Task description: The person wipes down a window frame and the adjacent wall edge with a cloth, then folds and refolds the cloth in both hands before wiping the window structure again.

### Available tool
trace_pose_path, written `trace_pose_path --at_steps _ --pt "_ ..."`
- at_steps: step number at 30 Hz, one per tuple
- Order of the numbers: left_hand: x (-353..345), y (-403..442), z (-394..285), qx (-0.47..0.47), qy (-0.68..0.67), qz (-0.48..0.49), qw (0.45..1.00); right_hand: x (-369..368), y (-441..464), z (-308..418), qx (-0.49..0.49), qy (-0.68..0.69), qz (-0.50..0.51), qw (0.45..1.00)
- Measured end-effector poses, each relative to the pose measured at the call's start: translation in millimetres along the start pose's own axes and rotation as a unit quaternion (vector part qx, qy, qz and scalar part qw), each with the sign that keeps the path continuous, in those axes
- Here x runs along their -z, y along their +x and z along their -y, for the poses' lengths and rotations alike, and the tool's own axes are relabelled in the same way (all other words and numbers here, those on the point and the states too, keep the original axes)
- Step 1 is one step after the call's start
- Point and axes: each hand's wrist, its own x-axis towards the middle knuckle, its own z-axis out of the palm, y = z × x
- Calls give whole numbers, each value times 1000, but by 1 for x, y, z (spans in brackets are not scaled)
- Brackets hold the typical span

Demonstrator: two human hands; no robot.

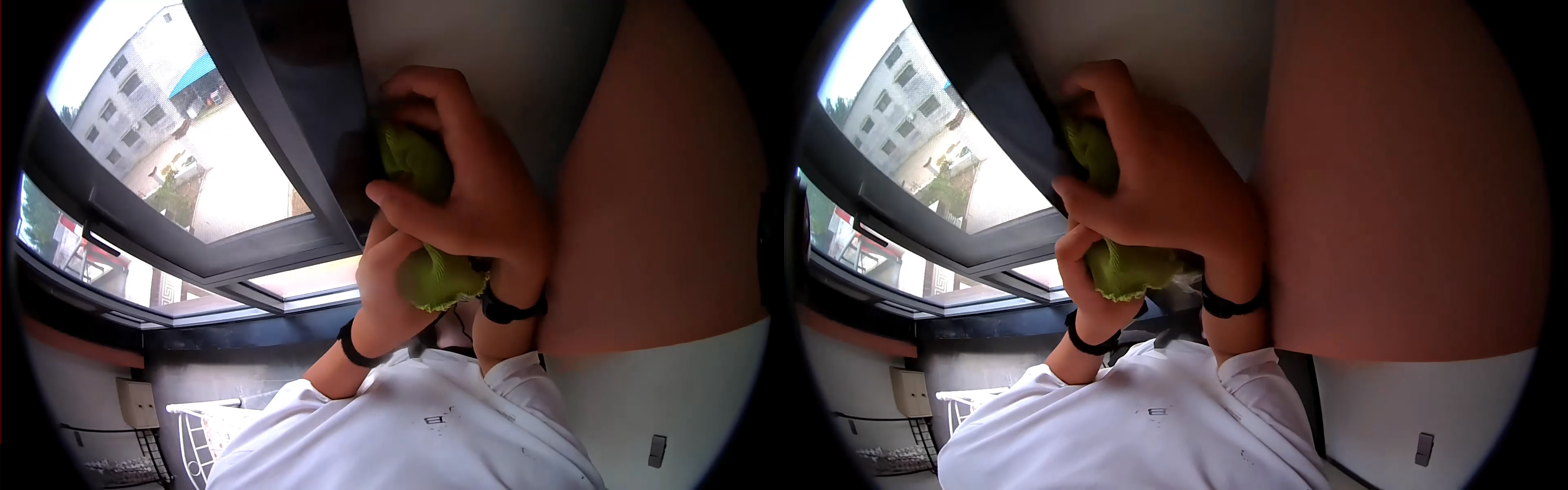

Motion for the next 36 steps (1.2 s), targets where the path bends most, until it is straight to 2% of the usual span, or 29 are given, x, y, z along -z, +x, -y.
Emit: trace_pose_path --at_steps 4,8,11,13,18,25,27,32,34,35,36 --pt "2 -10 4 11 8 1 1000 -4 2 5 3 -18 -52 999" --pt "9 -18 14 -9 12 2 1000 -10 4 7 -26 -28 -52 998" --pt "11 -34 22 24 -5 -6 1000 -13 4 7 -38 -20 -38 998" --pt "12 -38 22 47 -24 -12 999 -16 2 6 -30 -34 -45 998" --pt "11 -37 26 15 20 -3 1000 -14 2 3 -25 -31 -44 998" --pt "11 -27 21 29 40 15 999 -15 1 -5 0 6 -39 999" --pt "12 -23 23 -6 10 21 1000 -16 1 -3 -5 3 -38 999" --pt "9 -22 24 3 -47 8 999 -20 -3 -5 -2 25 -35 999" --pt "10 -22 24 -1 -63 -2 998 -24 -5 -2 -19 47 -78 996" --pt "10 -22 23 1 -70 -5 998 -30 -8 -1 -15 60 -132 989" --pt "10 -22 23 3 -78 -7 997 -37 -12 -2 -9 61 -121 991"
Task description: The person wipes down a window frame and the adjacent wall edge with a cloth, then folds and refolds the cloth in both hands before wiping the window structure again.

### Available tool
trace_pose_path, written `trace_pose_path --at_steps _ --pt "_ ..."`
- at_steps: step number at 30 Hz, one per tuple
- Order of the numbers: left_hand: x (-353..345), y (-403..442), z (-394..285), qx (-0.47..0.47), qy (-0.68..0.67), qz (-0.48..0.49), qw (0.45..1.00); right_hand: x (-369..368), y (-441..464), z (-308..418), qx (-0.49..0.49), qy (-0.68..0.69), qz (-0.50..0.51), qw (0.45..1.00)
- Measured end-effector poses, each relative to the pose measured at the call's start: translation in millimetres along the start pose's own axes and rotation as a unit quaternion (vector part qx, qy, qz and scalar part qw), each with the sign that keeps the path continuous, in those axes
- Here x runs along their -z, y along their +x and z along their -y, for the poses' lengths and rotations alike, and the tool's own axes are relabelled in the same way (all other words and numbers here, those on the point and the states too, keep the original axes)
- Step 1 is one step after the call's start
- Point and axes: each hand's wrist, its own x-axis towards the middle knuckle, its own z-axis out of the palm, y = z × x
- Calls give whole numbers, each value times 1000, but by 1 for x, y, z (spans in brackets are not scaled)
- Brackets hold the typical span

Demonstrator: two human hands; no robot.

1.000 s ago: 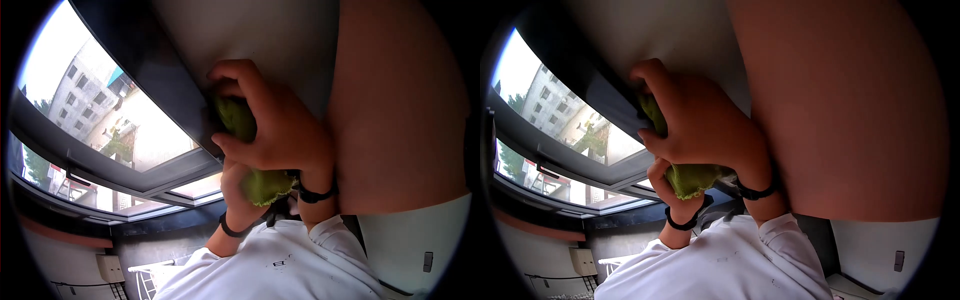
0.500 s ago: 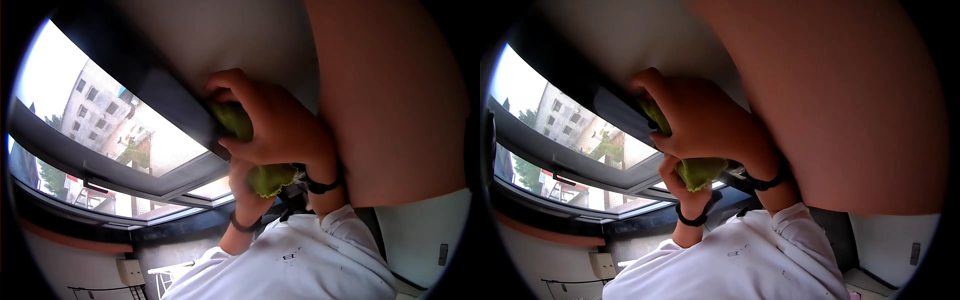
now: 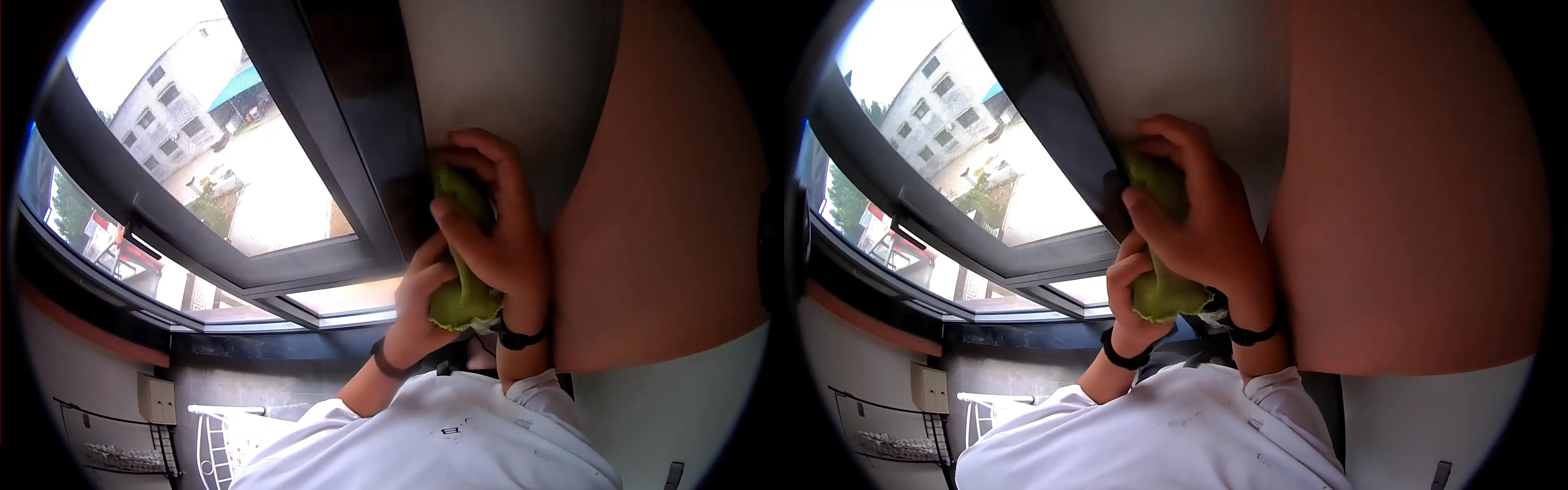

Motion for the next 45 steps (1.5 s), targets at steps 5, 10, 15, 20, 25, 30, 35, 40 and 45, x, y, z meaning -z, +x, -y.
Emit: trace_pose_path --at_steps 5,10,15,20,25,30,35,40,45 --pt "2 -5 1 13 -2 13 1000 -13 -22 -10 -71 117 -160 978" --pt "12 -10 -3 19 43 30 998 -12 -33 -13 -4 61 -162 985" --pt "8 -21 -7 92 69 -73 991 -15 -49 -11 -22 104 -169 980" --pt "2 -3 -16 95 29 -63 993 -9 -45 -5 -7 58 -113 992" --pt "-1 9 -21 71 20 -34 997 -2 -49 2 -78 96 -139 983" --pt "-15 9 -30 116 -26 -51 992 14 -39 12 -177 115 -68 975" --pt "-28 16 -36 103 -30 -17 994 13 -39 -11 131 -86 -122 980" --pt "-44 17 -12 117 -95 -13 989 -15 -19 -9 295 -220 -184 912" --pt "-45 19 -20 138 -69 -25 988 7 -16 -3 157 -124 -172 965"
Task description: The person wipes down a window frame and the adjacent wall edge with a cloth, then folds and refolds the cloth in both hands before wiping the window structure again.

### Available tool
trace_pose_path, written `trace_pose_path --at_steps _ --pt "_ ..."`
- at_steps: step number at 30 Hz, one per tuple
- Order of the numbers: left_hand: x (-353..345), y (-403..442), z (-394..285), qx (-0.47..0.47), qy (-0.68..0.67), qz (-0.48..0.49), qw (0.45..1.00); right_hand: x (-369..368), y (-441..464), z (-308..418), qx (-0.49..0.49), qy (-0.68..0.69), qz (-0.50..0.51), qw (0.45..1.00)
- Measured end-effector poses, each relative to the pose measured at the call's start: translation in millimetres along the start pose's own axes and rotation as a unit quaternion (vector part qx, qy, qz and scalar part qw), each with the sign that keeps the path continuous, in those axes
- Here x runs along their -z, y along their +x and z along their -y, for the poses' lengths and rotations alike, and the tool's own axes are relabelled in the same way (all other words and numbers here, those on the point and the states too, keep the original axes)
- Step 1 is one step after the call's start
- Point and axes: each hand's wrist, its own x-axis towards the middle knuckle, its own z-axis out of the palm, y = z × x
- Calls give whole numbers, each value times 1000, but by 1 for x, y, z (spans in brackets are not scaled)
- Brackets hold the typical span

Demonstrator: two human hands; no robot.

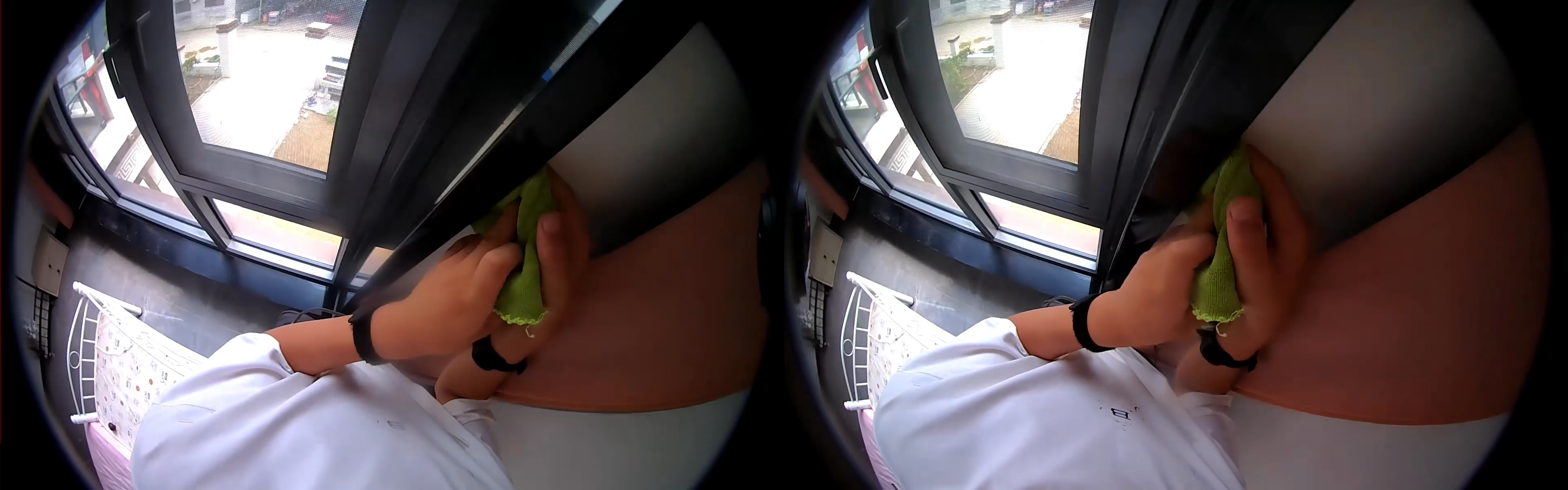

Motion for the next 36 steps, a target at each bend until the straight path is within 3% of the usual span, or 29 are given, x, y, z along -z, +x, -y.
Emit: trace_pose_path --at_steps 1,5,7,11,12,13,18,20,23,27,29,31,36 --pt "1 0 -3 -68 153 -21 986 5 0 -5 -39 27 14 999" --pt "9 -9 9 -46 150 -48 986 -2 -30 -22 -127 81 9 988" --pt "20 -15 14 -78 128 -80 985 -8 -46 -27 -172 99 -3 980" --pt "37 -27 9 -8 97 -2 995 -14 -71 -33 -240 109 -20 964" --pt "35 -30 13 -27 92 -24 995 -13 -74 -34 -251 110 -23 962" --pt "35 -35 20 -44 147 -21 988 -11 -77 -36 -256 108 -27 960" --pt "29 -58 31 21 123 -32 992 -11 -100 -33 -194 59 -16 979" --pt "27 -69 38 34 129 -29 991 -8 -113 -27 -300 88 2 950" --pt "30 -68 30 35 161 1 986 -2 -129 -21 -358 70 -30 930" --pt "25 -72 22 17 196 26 980 8 -138 -11 -321 81 -57 942" --pt "23 -75 25 21 183 59 981 18 -137 -12 -326 168 -26 930" --pt "22 -77 28 -42 145 58 987 25 -132 -9 -356 206 -37 911" --pt "25 -77 18 -25 167 136 976 36 -105 -5 -365 298 6 882"
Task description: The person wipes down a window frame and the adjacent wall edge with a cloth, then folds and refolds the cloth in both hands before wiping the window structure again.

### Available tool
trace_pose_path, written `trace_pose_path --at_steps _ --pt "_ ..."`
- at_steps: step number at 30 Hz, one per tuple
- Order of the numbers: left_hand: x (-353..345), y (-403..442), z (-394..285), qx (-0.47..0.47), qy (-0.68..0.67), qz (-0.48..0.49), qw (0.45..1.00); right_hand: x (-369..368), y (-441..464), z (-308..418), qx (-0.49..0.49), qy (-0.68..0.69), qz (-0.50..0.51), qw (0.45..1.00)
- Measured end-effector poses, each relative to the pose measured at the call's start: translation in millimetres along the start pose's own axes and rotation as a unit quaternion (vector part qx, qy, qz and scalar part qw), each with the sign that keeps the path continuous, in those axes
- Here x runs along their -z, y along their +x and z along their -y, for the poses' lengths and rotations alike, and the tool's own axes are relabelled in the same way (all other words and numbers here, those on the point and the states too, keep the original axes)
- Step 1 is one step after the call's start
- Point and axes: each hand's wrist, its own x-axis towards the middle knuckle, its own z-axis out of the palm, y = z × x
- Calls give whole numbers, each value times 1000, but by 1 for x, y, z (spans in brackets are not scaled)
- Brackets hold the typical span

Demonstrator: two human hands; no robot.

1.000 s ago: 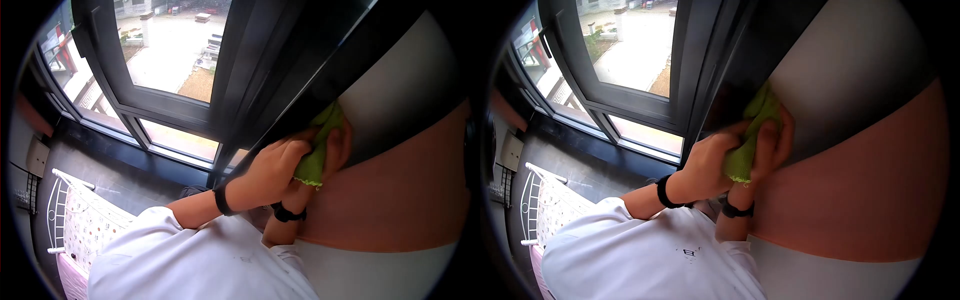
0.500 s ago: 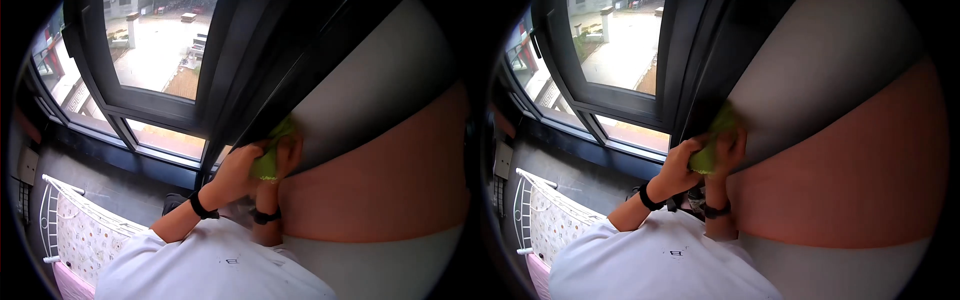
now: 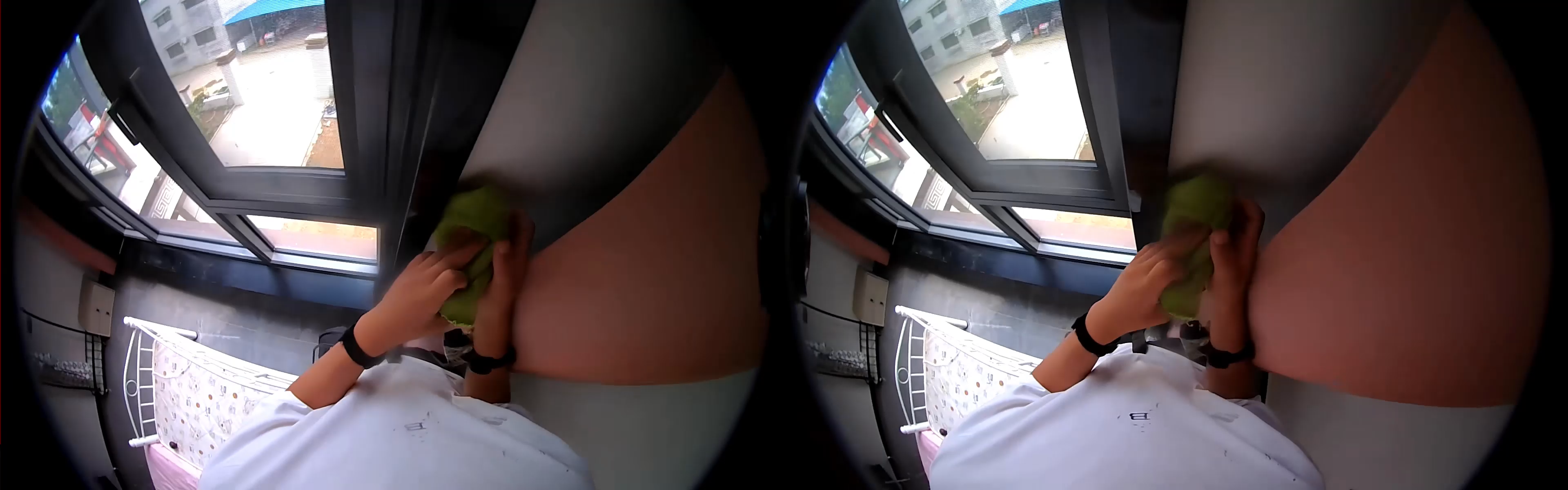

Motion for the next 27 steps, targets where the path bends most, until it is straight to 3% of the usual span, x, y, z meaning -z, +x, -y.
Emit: trace_pose_path --at_steps 3,5,11,14,17,19,21,27 --pt "1 -6 1 -3 23 10 1000 -12 4 12 -64 -1 5 998" --pt "2 -9 1 12 13 6 1000 -3 5 5 -83 -98 -12 992" --pt "5 -8 -11 13 58 -9 998 2 15 14 -108 -54 -29 992" --pt "7 -15 -8 -64 134 0 989 -15 21 35 -131 -42 -19 990" --pt "10 -24 1 -116 194 41 973 1 19 38 -179 -132 79 972" --pt "4 -30 3 -121 190 32 974 6 17 32 -207 -102 72 970" --pt "7 -39 4 -122 184 50 974 23 16 25 -225 -151 154 950" --pt "5 -40 6 -36 185 -24 982 23 22 20 -267 -79 36 960"
